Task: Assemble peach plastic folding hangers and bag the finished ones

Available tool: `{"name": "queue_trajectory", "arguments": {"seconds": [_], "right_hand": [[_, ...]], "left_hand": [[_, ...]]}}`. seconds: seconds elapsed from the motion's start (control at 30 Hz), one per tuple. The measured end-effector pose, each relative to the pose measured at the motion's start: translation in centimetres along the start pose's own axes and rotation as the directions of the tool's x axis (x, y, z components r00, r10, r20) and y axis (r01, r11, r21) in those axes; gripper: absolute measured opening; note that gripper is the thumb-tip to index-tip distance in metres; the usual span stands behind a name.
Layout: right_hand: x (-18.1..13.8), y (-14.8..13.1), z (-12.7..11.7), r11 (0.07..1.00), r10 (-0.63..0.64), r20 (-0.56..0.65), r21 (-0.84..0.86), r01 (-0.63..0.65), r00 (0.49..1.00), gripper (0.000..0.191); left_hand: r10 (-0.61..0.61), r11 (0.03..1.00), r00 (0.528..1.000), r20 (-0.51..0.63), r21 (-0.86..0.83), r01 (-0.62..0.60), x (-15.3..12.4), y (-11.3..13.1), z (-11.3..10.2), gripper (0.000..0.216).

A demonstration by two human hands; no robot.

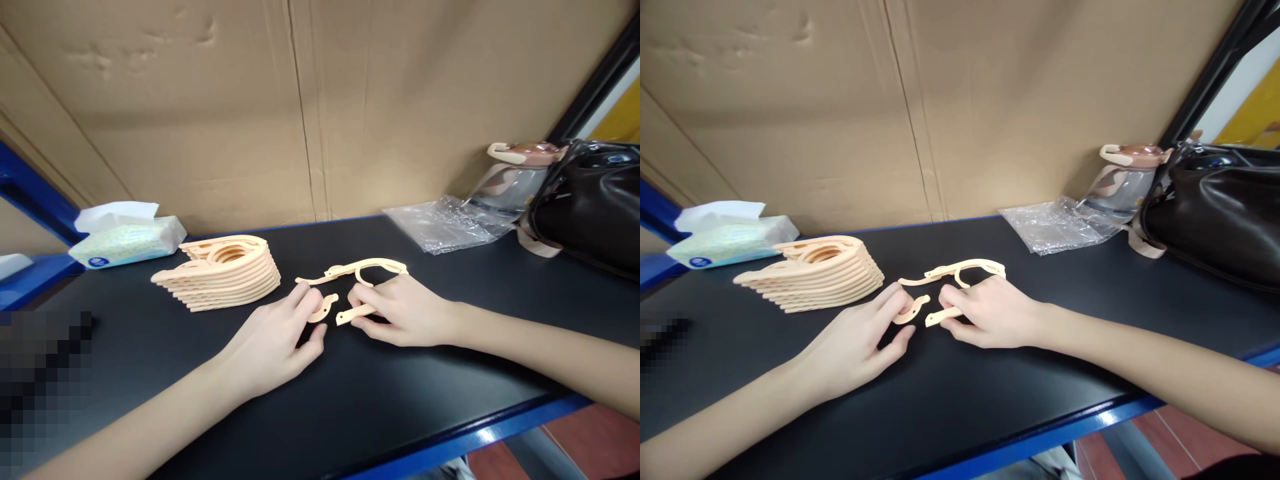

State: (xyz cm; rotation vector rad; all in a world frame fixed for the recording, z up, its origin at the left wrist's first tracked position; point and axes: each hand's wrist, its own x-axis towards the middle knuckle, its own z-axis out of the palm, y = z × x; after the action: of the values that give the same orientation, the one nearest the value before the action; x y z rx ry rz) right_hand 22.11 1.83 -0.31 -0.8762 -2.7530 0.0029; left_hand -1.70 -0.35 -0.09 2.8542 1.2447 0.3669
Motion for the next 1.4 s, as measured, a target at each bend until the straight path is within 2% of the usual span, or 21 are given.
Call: {"name": "queue_trajectory", "arguments": {"seconds": [0.13, 0.3, 0.5, 0.7, 0.83, 1.0, 1.1, 1.23, 1.4], "right_hand": [[-0.1, 0.1, -0.1, 0.999, -0.044, -0.08, 0.012, 0.045, 0.996, 0.028], [-0.1, 0.1, 0.0, 0.995, -0.094, -0.126, 0.011, 0.097, 0.988, 0.035], [0.0, 0.0, 0.2, 0.993, -0.115, -0.145, 0.011, 0.117, 0.983, 0.034], [0.0, -0.5, 0.5, 0.989, -0.15, -0.157, -0.028, 0.148, 0.976, 0.034], [-0.1, -0.7, 0.5, 0.987, -0.158, -0.164, -0.048, 0.152, 0.974, 0.033], [-0.1, -0.6, 0.5, 0.989, -0.145, -0.15, -0.023, 0.143, 0.978, 0.032], [-0.1, -0.5, 0.4, 0.991, -0.123, -0.123, 0.036, 0.128, 0.985, 0.031], [-0.2, -0.3, 0.3, 0.992, -0.117, -0.092, 0.044, 0.121, 0.989, 0.03], [-0.1, -0.3, 0.2, 0.989, -0.145, -0.084, 0.014, 0.147, 0.986, 0.032]], "left_hand": [[-0.03, 0.998, 0.999, 0.017, -0.062, 0.031, 0.1, 0.1, 0.0, 0.024], [-0.096, 0.976, 0.994, 0.055, -0.189, 0.105, 0.1, 0.5, -0.3, 0.027], [-0.048, 0.963, 0.995, 0.088, -0.259, 0.069, 0.2, 1.1, -0.7, 0.026], [0.041, 0.977, 0.993, 0.109, -0.212, -0.017, 0.3, 1.0, -0.6, 0.024], [0.021, 0.977, 0.99, 0.138, -0.213, 0.009, 0.3, 0.9, -0.4, 0.027], [0.028, 0.98, 0.995, 0.093, -0.197, -0.009, 0.1, 0.4, 0.3, 0.035], [0.018, 0.99, 0.997, 0.073, -0.142, -0.007, 0.1, 0.1, 0.5, 0.037], [0.005, 0.999, 0.993, 0.118, -0.05, 0.001, 0.1, 0.1, 0.2, 0.037], [0.054, 0.996, 0.986, 0.157, 0.064, -0.065, 0.1, 0.4, -0.2, 0.036]]}}
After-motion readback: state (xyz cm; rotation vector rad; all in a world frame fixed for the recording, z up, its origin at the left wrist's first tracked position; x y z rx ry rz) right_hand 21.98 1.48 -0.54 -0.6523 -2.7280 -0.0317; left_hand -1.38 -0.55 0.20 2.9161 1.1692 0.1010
